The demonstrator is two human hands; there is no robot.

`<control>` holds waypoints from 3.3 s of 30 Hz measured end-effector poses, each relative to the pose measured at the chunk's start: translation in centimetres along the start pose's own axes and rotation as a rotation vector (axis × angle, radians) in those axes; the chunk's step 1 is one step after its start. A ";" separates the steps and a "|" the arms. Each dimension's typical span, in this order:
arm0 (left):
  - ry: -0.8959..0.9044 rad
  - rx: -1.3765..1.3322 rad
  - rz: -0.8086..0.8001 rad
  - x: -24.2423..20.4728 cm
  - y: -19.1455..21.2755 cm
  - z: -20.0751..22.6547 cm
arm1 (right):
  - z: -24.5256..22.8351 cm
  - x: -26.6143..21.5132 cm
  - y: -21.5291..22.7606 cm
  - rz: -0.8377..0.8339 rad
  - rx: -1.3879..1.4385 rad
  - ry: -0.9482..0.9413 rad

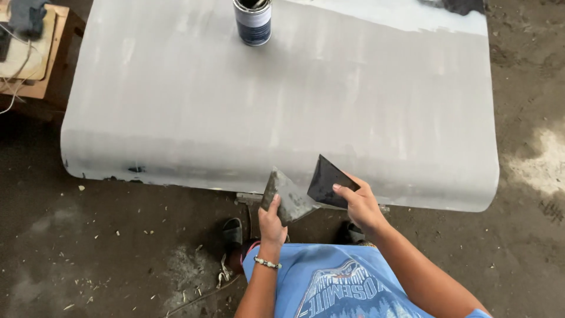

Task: The person uses a putty knife to scoop filler from a can and applies it to a large, white, curved surface. They spread the filler across the surface using the putty knife and a smaller scraper, smoothing the material into the surface.

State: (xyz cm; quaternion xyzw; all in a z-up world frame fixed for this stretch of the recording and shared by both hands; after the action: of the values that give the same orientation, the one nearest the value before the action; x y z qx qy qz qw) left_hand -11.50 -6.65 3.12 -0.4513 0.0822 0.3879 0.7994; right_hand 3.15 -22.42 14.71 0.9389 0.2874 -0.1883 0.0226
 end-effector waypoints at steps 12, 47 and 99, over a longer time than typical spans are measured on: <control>-0.102 0.083 0.110 -0.6 -1.9 -0.7 | 2.4 -0.5 1.5 -0.015 0.003 -0.124; -0.058 0.285 -0.139 33.9 -15.5 10.7 | -20.5 50.6 -2.3 0.047 -1.547 0.035; 0.198 0.072 -0.131 32.8 -13.1 9.3 | -17.0 31.3 0.3 0.240 -0.886 0.178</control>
State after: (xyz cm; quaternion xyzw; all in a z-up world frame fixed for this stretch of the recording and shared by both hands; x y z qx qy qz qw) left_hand 18.06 14.72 1.38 -0.4626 0.1450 0.2852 0.8268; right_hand 32.97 -3.48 18.97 0.8778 0.2304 0.0379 0.4183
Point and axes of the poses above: each hand's wrist, its own x-axis towards the middle knuckle, its own y-axis out of the back of the hand, z = x × y, the point moved 7 cm from there along x, towards the middle knuckle, and after that the axes turned 1 degree about y, right-handed, at the moved point
